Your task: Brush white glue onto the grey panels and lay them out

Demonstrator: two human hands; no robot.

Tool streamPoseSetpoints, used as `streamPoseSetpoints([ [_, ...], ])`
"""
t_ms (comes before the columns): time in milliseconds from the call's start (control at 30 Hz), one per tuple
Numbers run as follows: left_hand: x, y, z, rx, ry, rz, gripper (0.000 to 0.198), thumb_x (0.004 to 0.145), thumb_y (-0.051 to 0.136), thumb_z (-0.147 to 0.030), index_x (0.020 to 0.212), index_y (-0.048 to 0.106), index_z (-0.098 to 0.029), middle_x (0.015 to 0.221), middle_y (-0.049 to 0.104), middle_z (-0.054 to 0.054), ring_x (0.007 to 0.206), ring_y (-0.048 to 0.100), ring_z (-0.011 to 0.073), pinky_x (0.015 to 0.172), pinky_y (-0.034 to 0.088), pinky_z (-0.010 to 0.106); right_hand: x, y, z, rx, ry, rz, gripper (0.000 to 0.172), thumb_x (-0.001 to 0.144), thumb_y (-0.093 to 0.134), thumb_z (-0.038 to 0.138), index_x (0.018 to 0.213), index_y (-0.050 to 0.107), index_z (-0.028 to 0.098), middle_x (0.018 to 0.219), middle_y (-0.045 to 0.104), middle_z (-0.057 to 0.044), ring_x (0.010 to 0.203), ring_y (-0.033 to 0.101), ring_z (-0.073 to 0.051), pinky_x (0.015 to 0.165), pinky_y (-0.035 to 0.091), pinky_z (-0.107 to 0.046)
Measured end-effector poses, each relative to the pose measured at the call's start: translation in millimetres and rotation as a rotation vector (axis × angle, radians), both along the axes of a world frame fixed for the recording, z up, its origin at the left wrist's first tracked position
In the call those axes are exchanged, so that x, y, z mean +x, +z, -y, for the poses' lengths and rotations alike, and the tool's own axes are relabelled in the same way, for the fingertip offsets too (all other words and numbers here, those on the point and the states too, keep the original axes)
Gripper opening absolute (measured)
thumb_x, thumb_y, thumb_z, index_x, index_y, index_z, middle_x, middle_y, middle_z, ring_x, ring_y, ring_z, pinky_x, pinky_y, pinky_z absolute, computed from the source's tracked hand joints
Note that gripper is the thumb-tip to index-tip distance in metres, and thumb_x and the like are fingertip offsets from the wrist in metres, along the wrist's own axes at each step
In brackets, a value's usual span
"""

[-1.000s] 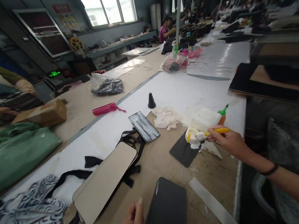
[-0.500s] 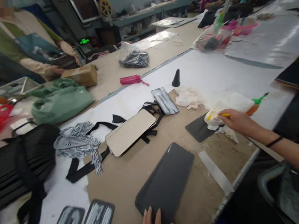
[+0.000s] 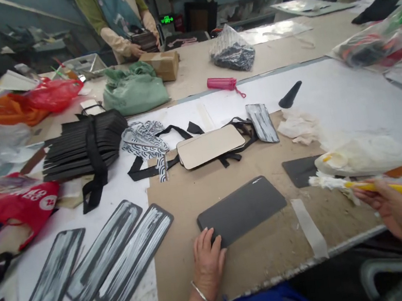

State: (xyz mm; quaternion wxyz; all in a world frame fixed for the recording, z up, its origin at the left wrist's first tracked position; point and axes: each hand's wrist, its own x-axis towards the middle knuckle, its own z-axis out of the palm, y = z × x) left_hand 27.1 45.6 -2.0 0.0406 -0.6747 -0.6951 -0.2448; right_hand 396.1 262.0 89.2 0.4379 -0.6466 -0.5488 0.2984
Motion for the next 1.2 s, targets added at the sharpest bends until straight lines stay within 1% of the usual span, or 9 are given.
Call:
streamPoseSetpoints([
  [33,0.2,-1.1,0.2,0.020,-0.008,0.008,0.022,0.078,0.053,-0.012,0.098,0.060,-0.018,0.109,0.060,0.011,0.106,0.053,0.0259,0.085,0.050,0.046,-24.3,1.7,12.6,-0.059,-0.031,-0.202,0.028,0.070,0.062,0.054,0.071,0.059,0.026,0.073,0.065,-0.012,0.062,0.063,-0.026,0.068,0.054,-0.045],
  [100,1.0,-3.4,1.6,0.059,-0.019,0.023,0.022,0.079,0.051,-0.010,0.098,0.060,-0.017,0.107,0.061,0.011,0.104,0.055,0.0245,0.084,0.052,0.043,-77.7,5.4,37.7,-0.213,0.033,-0.412,0.029,0.063,0.072,0.050,0.075,0.063,0.025,0.078,0.067,-0.008,0.064,0.064,-0.022,0.066,0.057,-0.039],
  [200,1.8,-7.1,4.2,0.101,-0.026,0.046,0.022,0.079,0.051,-0.010,0.099,0.060,-0.016,0.108,0.061,0.011,0.106,0.055,0.0239,0.084,0.053,0.041,-153.3,6.1,67.8,-0.351,0.176,-0.545,0.041,0.058,0.076,0.051,0.080,0.064,0.019,0.079,0.068,-0.007,0.062,0.065,-0.018,0.060,0.058,-0.031],
  [267,1.1,-9.6,5.4,0.122,-0.034,0.058,0.022,0.080,0.052,-0.010,0.100,0.060,-0.016,0.108,0.061,0.011,0.107,0.055,0.0234,0.084,0.053,0.040,-191.6,0.6,80.3,-0.408,0.248,-0.580,0.043,0.059,0.077,0.050,0.081,0.064,0.015,0.079,0.068,-0.007,0.063,0.065,-0.017,0.060,0.058,-0.027],
  [367,-0.8,-12.0,6.2,0.140,-0.035,0.075,0.022,0.080,0.052,-0.012,0.100,0.060,-0.017,0.107,0.062,0.011,0.106,0.056,0.0236,0.083,0.054,0.040,-228.8,-13.8,90.0,-0.439,0.320,-0.584,0.042,0.064,0.075,0.049,0.082,0.064,0.013,0.078,0.068,-0.007,0.064,0.065,-0.016,0.060,0.058,-0.025],
  [500,-3.6,-12.5,6.2,0.135,-0.050,0.093,0.021,0.080,0.052,-0.013,0.099,0.061,-0.017,0.106,0.063,0.011,0.105,0.057,0.0243,0.081,0.054,0.040,-253.9,-30.0,94.4,-0.451,0.375,-0.567,0.042,0.065,0.073,0.049,0.083,0.063,0.012,0.077,0.067,-0.006,0.062,0.065,-0.016,0.058,0.058,-0.025],
  [633,-5.6,-11.8,5.9,0.134,-0.062,0.113,0.021,0.079,0.054,-0.014,0.099,0.061,-0.017,0.105,0.063,0.011,0.104,0.058,0.0239,0.081,0.054,0.040,-262.2,-36.2,94.5,-0.459,0.395,-0.527,0.043,0.065,0.073,0.050,0.082,0.063,0.012,0.075,0.067,-0.006,0.062,0.065,-0.016,0.058,0.058,-0.023],
  [767,-6.1,-10.3,5.3,0.116,-0.061,0.124,0.022,0.080,0.054,-0.015,0.100,0.061,-0.018,0.105,0.063,0.011,0.105,0.057,0.0228,0.083,0.053,0.040,-251.5,-38.0,85.9,-0.409,0.344,-0.469,0.042,0.066,0.072,0.050,0.081,0.063,0.012,0.074,0.067,-0.005,0.062,0.066,-0.017,0.057,0.059,-0.027],
  [1200,-7.7,-13.6,4.1,0.166,-0.089,0.071,0.024,0.082,0.053,-0.013,0.103,0.062,-0.019,0.108,0.062,0.010,0.106,0.055,0.0217,0.084,0.051,0.035,-144.4,-40.4,10.7,-0.206,0.025,-0.342,0.040,0.062,0.073,0.049,0.079,0.062,0.016,0.068,0.068,-0.005,0.060,0.067,-0.022,0.058,0.060,-0.034],
])
